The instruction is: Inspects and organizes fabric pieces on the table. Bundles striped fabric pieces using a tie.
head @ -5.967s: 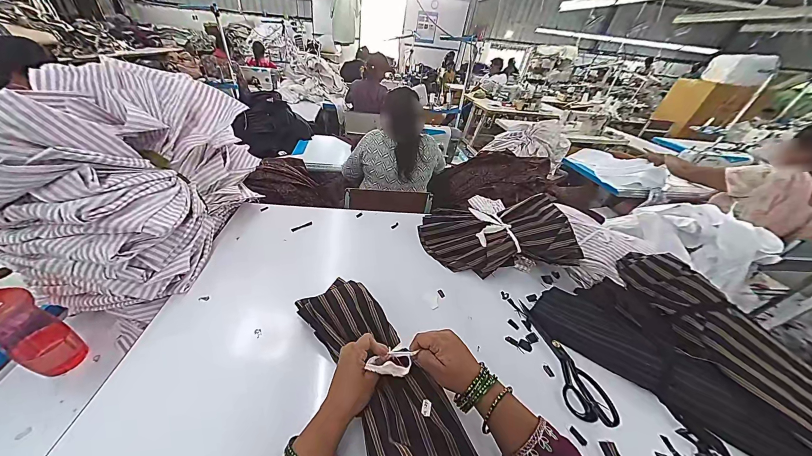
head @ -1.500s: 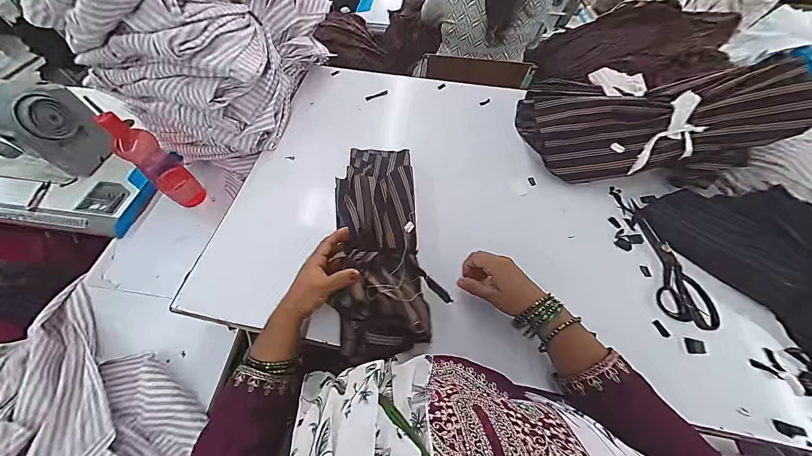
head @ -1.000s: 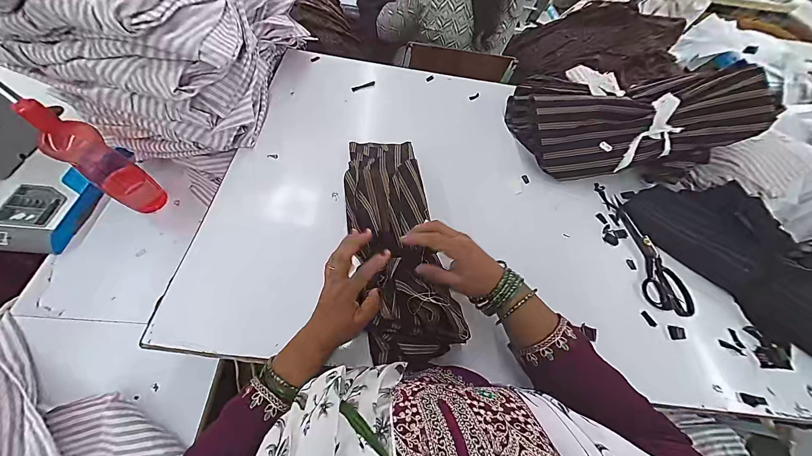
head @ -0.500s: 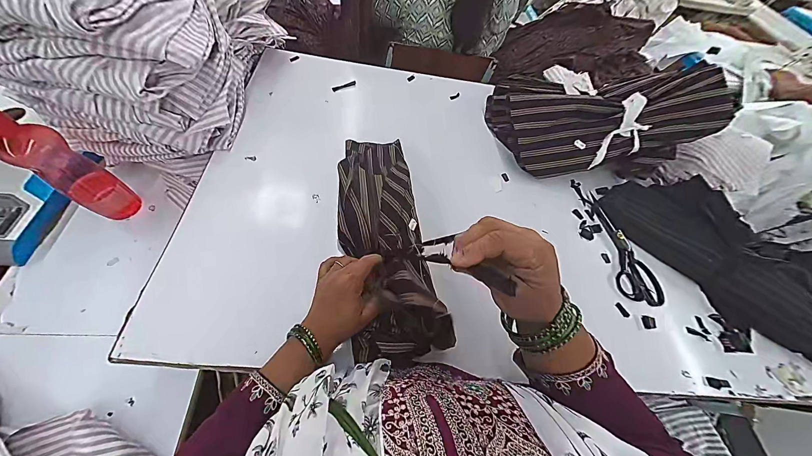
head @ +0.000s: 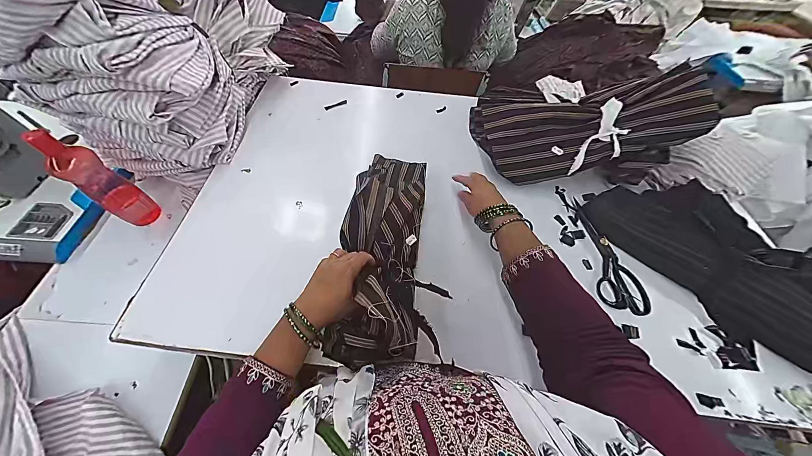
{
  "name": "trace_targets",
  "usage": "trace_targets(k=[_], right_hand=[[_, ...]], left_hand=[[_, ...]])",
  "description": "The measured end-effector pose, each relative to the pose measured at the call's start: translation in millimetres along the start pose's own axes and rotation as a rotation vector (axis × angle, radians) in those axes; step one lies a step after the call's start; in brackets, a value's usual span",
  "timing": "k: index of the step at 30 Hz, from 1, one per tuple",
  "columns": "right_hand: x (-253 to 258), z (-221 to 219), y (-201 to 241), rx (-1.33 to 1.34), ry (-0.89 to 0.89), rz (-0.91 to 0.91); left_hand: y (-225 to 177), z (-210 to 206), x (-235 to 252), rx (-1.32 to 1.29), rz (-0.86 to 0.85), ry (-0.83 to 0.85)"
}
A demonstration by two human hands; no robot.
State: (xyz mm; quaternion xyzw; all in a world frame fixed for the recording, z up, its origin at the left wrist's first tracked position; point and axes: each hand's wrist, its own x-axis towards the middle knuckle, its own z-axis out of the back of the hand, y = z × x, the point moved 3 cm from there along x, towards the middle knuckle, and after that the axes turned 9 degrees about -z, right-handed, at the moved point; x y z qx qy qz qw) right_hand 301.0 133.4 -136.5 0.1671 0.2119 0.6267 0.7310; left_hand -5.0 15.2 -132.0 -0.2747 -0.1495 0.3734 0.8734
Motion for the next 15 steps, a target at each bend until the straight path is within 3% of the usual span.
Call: trace_targets(k=[4, 8, 10, 13, 15], right_hand=[[0, 0, -21, -0.172, -0.005, -0.142], [-16, 10, -22, -0.175, -0.021, -0.143], [-21, 12, -33, 0.075, -0.072, -0.156], [-35, 2, -51, 0.648, -0.134, -0.223], [-48, -4, -58, 0.954, -0.112, -0.198]], left_hand=[[-15, 25, 15, 0.050, 0.042, 0.161], [-27, 41, 11, 0.009, -0.131, -0.035], [-32, 46, 9, 0.036, -0.122, -0.273], [-19, 43, 6, -0.122, 0.074, -0.629], [-9, 32, 1, -0.162, 0.045, -0.580]])
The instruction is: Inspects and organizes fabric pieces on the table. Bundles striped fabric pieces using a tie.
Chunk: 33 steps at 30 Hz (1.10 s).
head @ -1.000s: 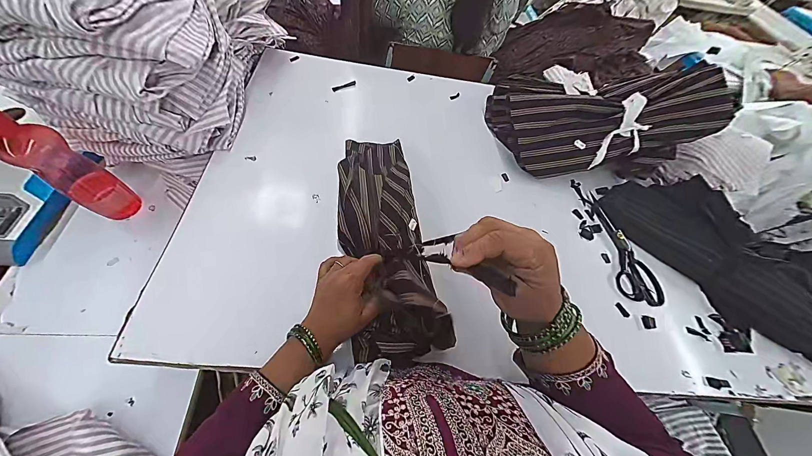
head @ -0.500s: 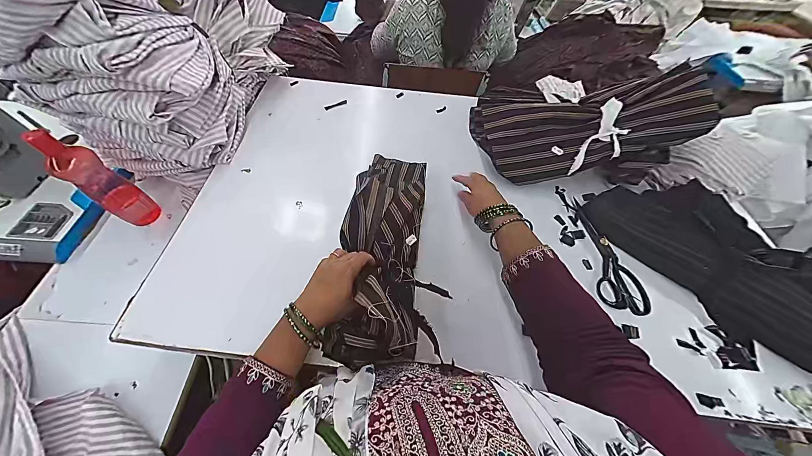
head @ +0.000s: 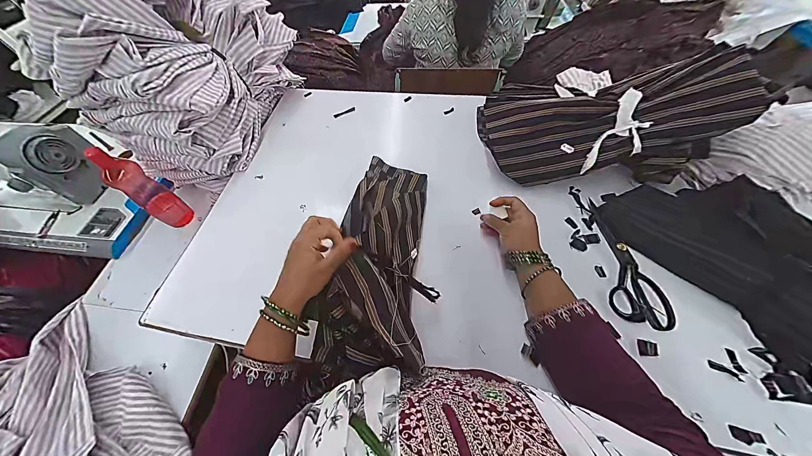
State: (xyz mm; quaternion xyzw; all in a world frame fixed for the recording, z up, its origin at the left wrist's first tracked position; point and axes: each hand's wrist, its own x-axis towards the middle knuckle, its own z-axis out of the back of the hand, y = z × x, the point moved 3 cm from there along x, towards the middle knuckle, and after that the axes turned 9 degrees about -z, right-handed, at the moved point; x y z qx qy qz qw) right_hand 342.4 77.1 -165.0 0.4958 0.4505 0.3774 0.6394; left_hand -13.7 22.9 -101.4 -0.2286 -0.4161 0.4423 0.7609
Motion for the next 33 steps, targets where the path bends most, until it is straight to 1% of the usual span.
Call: trace_targets(k=[2, 3, 5, 6, 7, 8, 10, 12, 14, 16, 17, 18, 20, 21, 22, 24, 26, 27, 28, 29, 30, 31, 32, 33], right_hand=[[-10, 2, -6, 0.144, 0.078, 0.001], [-14, 2, -8, 0.168, 0.125, 0.002], [-19, -4, -11, 0.182, 0.204, 0.017], [-22, -9, -11, 0.188, 0.241, 0.026], [-25, -15, -12, 0.188, 0.284, 0.038], [-28, -22, -13, 0.187, 0.338, 0.051], [-37, -35, -14, 0.170, 0.464, 0.067], [-47, -46, -12, 0.148, 0.525, 0.086], [-55, -54, -11, 0.152, 0.553, 0.167], [-59, -61, -11, 0.182, 0.590, 0.257], [-61, -64, -9, 0.195, 0.633, 0.246], [-63, -68, -7, 0.229, 0.690, 0.168], [-72, -76, -1, 0.312, 0.808, -0.066], [-76, -81, 0, 0.308, 0.887, -0.135], [-80, -84, -1, 0.274, 0.978, -0.158], [-83, -87, -5, 0.170, 1.157, -0.110], [-81, -77, -4, 0.028, 1.292, 0.066], [-76, -65, -2, -0.024, 1.289, 0.133], [-70, -48, 1, -0.057, 1.237, 0.167], [-64, -29, 3, -0.069, 1.144, 0.159], [-57, -9, 4, -0.061, 1.010, 0.115], [-52, 8, 5, -0.036, 0.857, 0.036], [-50, 23, 4, -0.005, 0.689, -0.061], [-49, 33, 0, 0.044, 0.533, -0.153]], left_hand=[[0, -8, -6, 0.060, -0.106, 0.198], [-4, -11, -8, 0.116, -0.114, 0.296], [-12, -10, -7, 0.231, -0.057, 0.410], [-18, -8, -4, 0.274, 0.004, 0.437], [-22, -5, -2, 0.304, 0.046, 0.425], [-22, -4, -2, 0.314, 0.046, 0.359], [-20, -4, -3, 0.300, -0.022, 0.132], [-21, -9, -2, 0.249, -0.080, -0.040], [-24, -15, 0, 0.172, -0.114, -0.087], [-27, -20, 2, 0.123, -0.132, -0.042], [-28, -21, 4, 0.097, -0.139, -0.028], [-28, -21, 5, 0.054, -0.141, -0.017], [-28, -19, 6, -0.079, -0.144, -0.031], [-30, -16, 7, -0.141, -0.136, -0.053], [-32, -11, 7, -0.199, -0.116, -0.092], [-33, 13, 9, -0.297, -0.037, -0.270], [-25, 56, 8, -0.297, 0.037, -0.609], [-15, 80, 2, -0.254, 0.066, -0.768], [-4, 100, -10, -0.204, 0.089, -0.909], [7, 116, -25, -0.138, 0.126, -0.981], [16, 127, -43, -0.068, 0.174, -0.984], [21, 130, -61, -0.015, 0.231, -0.940], [24, 126, -78, 0.018, 0.307, -0.869], [25, 117, -92, 0.038, 0.391, -0.758]])
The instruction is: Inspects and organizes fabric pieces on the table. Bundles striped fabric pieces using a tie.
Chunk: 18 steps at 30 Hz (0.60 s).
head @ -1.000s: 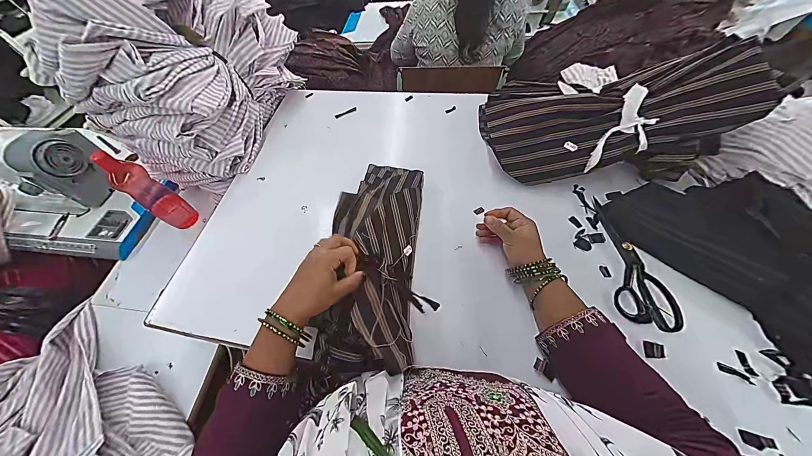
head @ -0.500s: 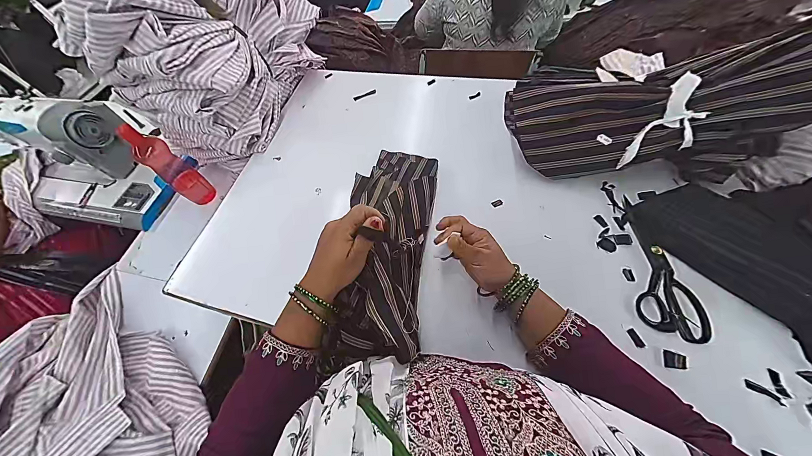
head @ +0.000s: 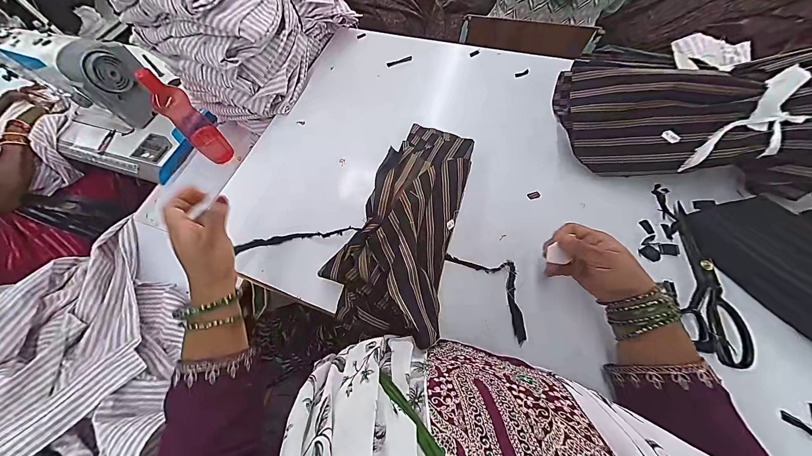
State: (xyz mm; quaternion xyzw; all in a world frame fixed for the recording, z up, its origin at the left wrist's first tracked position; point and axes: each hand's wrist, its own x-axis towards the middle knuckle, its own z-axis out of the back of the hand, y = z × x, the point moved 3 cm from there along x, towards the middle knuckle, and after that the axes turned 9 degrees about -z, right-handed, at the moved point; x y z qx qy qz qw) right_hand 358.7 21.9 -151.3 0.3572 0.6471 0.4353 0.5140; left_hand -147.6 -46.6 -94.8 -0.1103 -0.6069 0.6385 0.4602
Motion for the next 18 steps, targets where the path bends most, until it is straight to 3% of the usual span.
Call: trace_targets(k=[3, 5, 6, 9, 13, 14, 17, 18], right_hand=[[-5, 9, -11, 0.166, -0.285, -0.106], [-4, 4, -15, 0.144, -0.320, -0.097], [-2, -1, -15, 0.102, -0.316, -0.100], [4, -13, -14, 0.041, -0.320, -0.091], [4, -23, -14, 0.080, -0.390, -0.041], [3, -23, -15, 0.089, -0.399, -0.010], [-2, -21, -18, 0.052, -0.409, 0.154], [-3, -18, -19, 0.021, -0.408, 0.201]], left_hand=[[6, -22, -50, 0.146, 0.176, 0.572], [-7, -50, -75, 0.187, 0.198, 0.949], [-13, -63, -82, 0.227, 0.177, 1.036], [-29, -93, -75, 0.304, 0.082, 1.057], [-62, -117, -67, 0.095, -0.321, 0.863], [-73, -125, -72, -0.045, -0.401, 0.930], [-95, -124, -82, -0.525, -0.546, 1.398], [-98, -110, -82, -0.692, -0.543, 1.439]])
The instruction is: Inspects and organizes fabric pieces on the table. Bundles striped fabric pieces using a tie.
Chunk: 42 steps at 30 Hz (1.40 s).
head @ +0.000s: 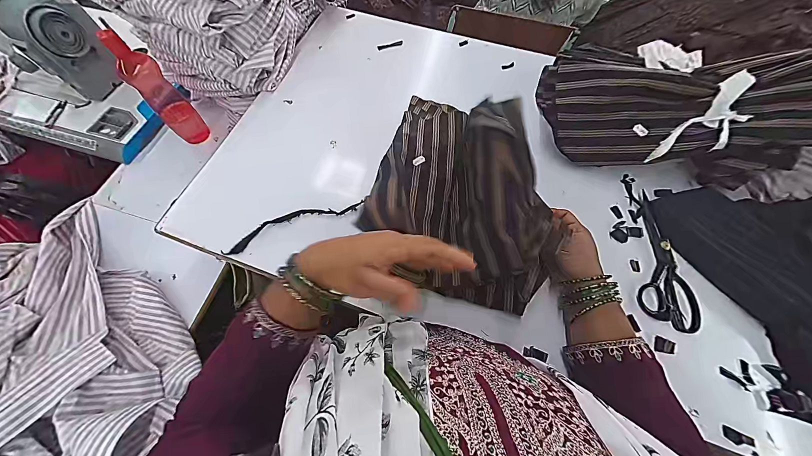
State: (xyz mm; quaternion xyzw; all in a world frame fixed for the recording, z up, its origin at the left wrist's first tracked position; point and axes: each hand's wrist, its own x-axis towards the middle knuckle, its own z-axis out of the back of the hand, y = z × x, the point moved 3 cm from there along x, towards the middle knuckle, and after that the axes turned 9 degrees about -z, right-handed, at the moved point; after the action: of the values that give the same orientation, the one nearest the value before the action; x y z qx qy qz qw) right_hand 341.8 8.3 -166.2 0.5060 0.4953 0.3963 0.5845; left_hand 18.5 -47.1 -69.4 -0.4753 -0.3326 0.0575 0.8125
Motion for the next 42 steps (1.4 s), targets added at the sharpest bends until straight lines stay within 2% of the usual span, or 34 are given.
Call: trace_targets(k=[3, 5, 7, 9, 11, 13, 15, 16, 18, 19, 20, 22, 24, 26, 27, 30, 32, 36, 38, 42], right_hand=[[0, 6, -3, 0.021, 0.017, 0.068], [-1, 7, -7, 0.068, 0.013, 0.072], [-2, 5, -6, 0.062, -0.012, 0.060], [-5, 2, -2, 0.020, -0.044, 0.040], [-5, 1, 1, -0.008, -0.054, 0.053], [-6, 1, 2, -0.035, -0.054, 0.069], [-7, 0, 4, -0.043, -0.055, 0.062], [-7, -1, 3, -0.042, -0.054, 0.061], [-5, -1, 2, -0.034, -0.061, 0.064], [-5, 0, 1, -0.029, -0.065, 0.065], [-6, 1, 1, -0.022, -0.072, 0.065], [-6, 3, -1, -0.016, -0.084, 0.063], [-6, 5, -2, -0.018, -0.081, 0.067], [-5, 5, -4, -0.009, -0.074, 0.061], [-4, 5, -4, 0.001, -0.068, 0.059], [-1, 8, -8, 0.019, -0.065, 0.046], [1, 9, -9, 0.023, -0.074, 0.031], [-3, 9, -2, -0.076, -0.059, 0.025], [-4, 7, -2, -0.099, -0.032, 0.037], [-6, 3, 2, -0.008, -0.019, 0.034]], left_hand=[[-66, 10, -49, -0.153, -0.101, -0.013], [-106, 16, -71, -0.138, -0.074, 0.154], [-126, 18, -81, -0.039, -0.092, 0.303], [-130, 20, -87, 0.041, -0.082, 0.295], [-127, 31, -96, 0.085, -0.073, 0.177], [-117, 49, -114, 0.116, -0.071, -0.008], [-100, 67, -128, 0.379, -0.008, -0.181], [-95, 71, -124, 0.571, 0.087, -0.275], [-79, 67, -108, 0.880, 0.406, -0.407], [-68, 63, -100, 0.873, 0.521, -0.426], [-57, 58, -93, 0.829, 0.558, -0.433], [-42, 44, -80, 0.691, 0.464, -0.362], [-43, 28, -71, 0.402, 0.230, -0.115], [-65, 20, -67, 0.101, 0.036, 0.128], [-83, 19, -70, 0.033, -0.013, 0.215], [-130, 21, -83, 0.046, -0.098, 0.362], [-137, 25, -86, 0.106, -0.112, 0.344], [-114, 43, -82, 0.198, -0.072, 0.063], [-101, 48, -77, 0.261, -0.077, -0.025], [-88, 54, -68, 0.550, 0.129, -0.153]])
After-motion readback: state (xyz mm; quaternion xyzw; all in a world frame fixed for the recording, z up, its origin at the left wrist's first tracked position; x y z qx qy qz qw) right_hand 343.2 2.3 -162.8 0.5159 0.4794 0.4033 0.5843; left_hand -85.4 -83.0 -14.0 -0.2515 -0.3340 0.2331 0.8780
